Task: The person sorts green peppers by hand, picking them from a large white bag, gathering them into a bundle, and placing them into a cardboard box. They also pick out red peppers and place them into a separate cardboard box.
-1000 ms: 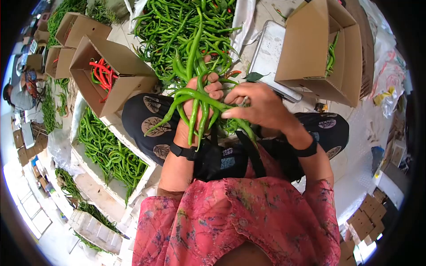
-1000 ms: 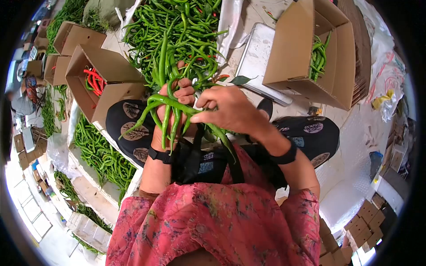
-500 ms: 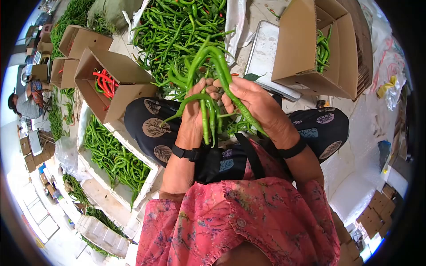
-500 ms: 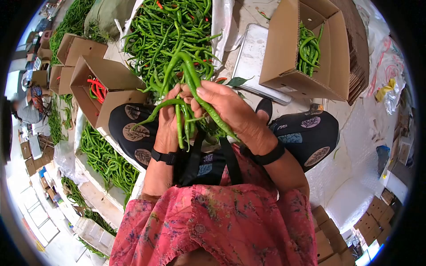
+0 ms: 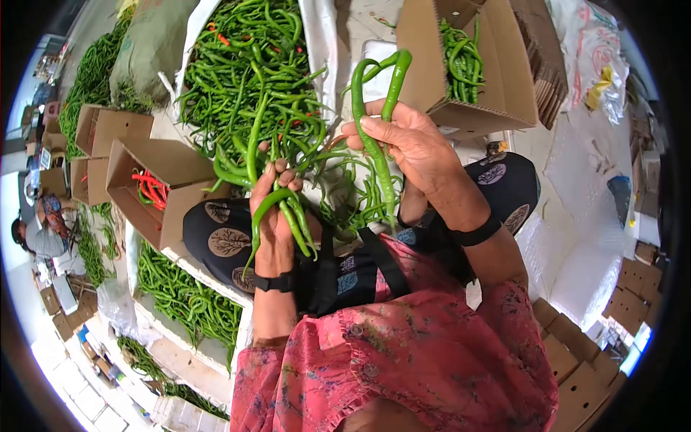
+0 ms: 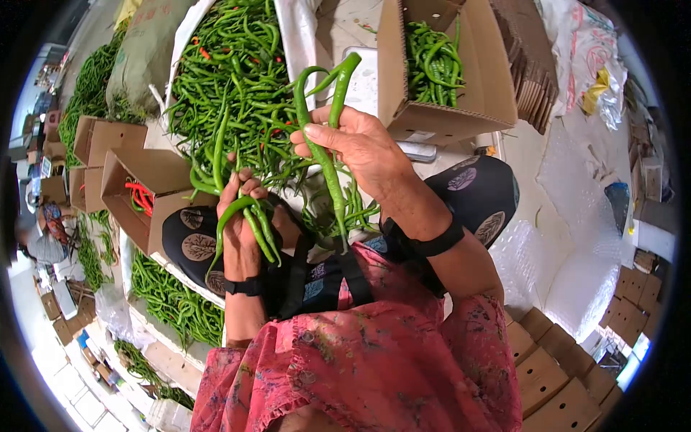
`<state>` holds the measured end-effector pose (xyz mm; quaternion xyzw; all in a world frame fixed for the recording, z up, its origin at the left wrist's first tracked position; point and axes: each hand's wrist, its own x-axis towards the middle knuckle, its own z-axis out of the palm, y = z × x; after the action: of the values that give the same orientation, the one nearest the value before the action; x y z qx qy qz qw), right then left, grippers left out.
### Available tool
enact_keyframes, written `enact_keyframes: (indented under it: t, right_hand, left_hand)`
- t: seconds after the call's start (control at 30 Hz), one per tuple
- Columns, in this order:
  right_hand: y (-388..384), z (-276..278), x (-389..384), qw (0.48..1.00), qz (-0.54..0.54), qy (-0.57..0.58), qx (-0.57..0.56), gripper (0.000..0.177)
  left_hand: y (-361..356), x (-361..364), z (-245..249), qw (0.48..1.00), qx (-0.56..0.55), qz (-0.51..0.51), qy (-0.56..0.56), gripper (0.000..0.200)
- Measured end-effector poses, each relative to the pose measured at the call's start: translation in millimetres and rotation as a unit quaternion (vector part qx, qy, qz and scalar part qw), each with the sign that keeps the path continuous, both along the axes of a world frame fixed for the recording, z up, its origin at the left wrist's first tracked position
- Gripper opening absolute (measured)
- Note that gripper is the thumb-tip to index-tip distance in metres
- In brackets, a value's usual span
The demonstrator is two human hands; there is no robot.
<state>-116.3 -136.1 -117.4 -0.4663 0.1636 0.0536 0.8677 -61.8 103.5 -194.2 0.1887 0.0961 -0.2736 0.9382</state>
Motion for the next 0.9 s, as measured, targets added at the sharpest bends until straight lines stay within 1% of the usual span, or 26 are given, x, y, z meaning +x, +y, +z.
enact_keyframes:
  t: [0.07, 0.13, 0.17, 0.23, 0.27, 0.3, 0.4, 0.47, 0.5, 0.57, 0.6, 0.63, 0.7, 0.73, 0.8, 0.87, 0.9]
  right_hand:
    - [-15.1, 11.7, -2.5, 0.999, -0.018, -0.013, -0.024, 0.038]
    - [-32.8, 32.5, -5.4, 0.996, -0.051, -0.024, -0.063, 0.039]
    - [-43.7, 37.8, -5.5, 0.996, -0.061, -0.043, -0.051, 0.040]
    - [-67.2, 49.8, -6.5, 0.987, -0.086, -0.067, -0.122, 0.042]
    - [-81.9, 52.7, -6.6, 0.977, -0.099, -0.088, -0.165, 0.043]
    - [-93.3, 61.5, -6.5, 0.976, -0.119, -0.088, -0.161, 0.044]
    - [-132.8, 78.0, -5.6, 0.953, -0.168, -0.078, -0.238, 0.039]
    - [-148.6, 86.4, -10.2, 0.951, -0.184, -0.080, -0.235, 0.038]
    - [-153.1, 90.1, -13.0, 0.956, -0.181, -0.071, -0.221, 0.037]
    - [-156.2, 89.5, -16.1, 0.968, -0.170, -0.075, -0.170, 0.034]
    - [-153.4, 87.3, -19.2, 0.968, -0.170, -0.075, -0.171, 0.034]
    - [-147.1, 84.3, -24.3, 0.973, -0.134, -0.063, -0.179, 0.032]
    - [-112.9, 87.8, -36.0, 0.976, -0.058, -0.028, -0.209, 0.031]
    - [-93.3, 89.0, -40.8, 0.967, -0.005, -0.037, -0.253, 0.030]
    - [-68.1, 65.0, -43.6, 0.968, 0.041, -0.052, -0.244, 0.027]
    - [-46.0, 44.3, -40.3, 0.964, 0.034, -0.021, -0.264, 0.023]
    - [-33.6, 44.0, -41.5, 0.948, 0.028, -0.002, -0.318, 0.020]
  left_hand:
    - [-2.6, -4.3, 9.8, 0.999, 0.037, -0.007, -0.015, 0.046]
    - [-8.3, -8.6, 22.1, 0.998, 0.049, -0.022, -0.032, 0.050]
    - [-11.5, -9.7, 27.1, 0.998, 0.054, -0.028, -0.035, 0.051]
    - [-17.4, -10.8, 35.1, 0.997, 0.063, -0.035, -0.037, 0.052]
    - [-21.0, -11.9, 39.3, 0.997, 0.058, -0.035, -0.034, 0.051]
    - [-22.3, -12.4, 40.4, 0.997, 0.052, -0.037, -0.031, 0.051]
    - [-26.0, -13.2, 39.8, 0.998, 0.041, -0.044, -0.026, 0.051]
    - [-28.5, -14.3, 37.1, 0.997, 0.031, -0.053, -0.036, 0.051]
    - [-30.8, -14.6, 36.7, 0.996, 0.039, -0.060, -0.045, 0.055]
    - [-37.9, -14.7, 39.6, 0.996, 0.041, -0.065, -0.043, 0.053]
    - [-43.4, -15.7, 46.4, 0.996, 0.047, -0.065, -0.039, 0.053]
    - [-48.8, -16.0, 53.0, 0.996, 0.049, -0.065, -0.039, 0.053]
    - [-60.3, -16.2, 68.2, 0.995, 0.003, -0.094, -0.043, 0.053]
    - [-66.4, -18.0, 78.8, 0.995, 0.014, -0.095, -0.040, 0.056]
    - [-73.8, -17.1, 87.8, 0.988, 0.010, -0.131, -0.082, 0.052]
    - [-95.5, -20.5, 111.7, 0.974, 0.170, -0.123, -0.089, 0.052]
    - [-99.7, -21.7, 107.6, 0.969, 0.178, -0.130, -0.107, 0.051]
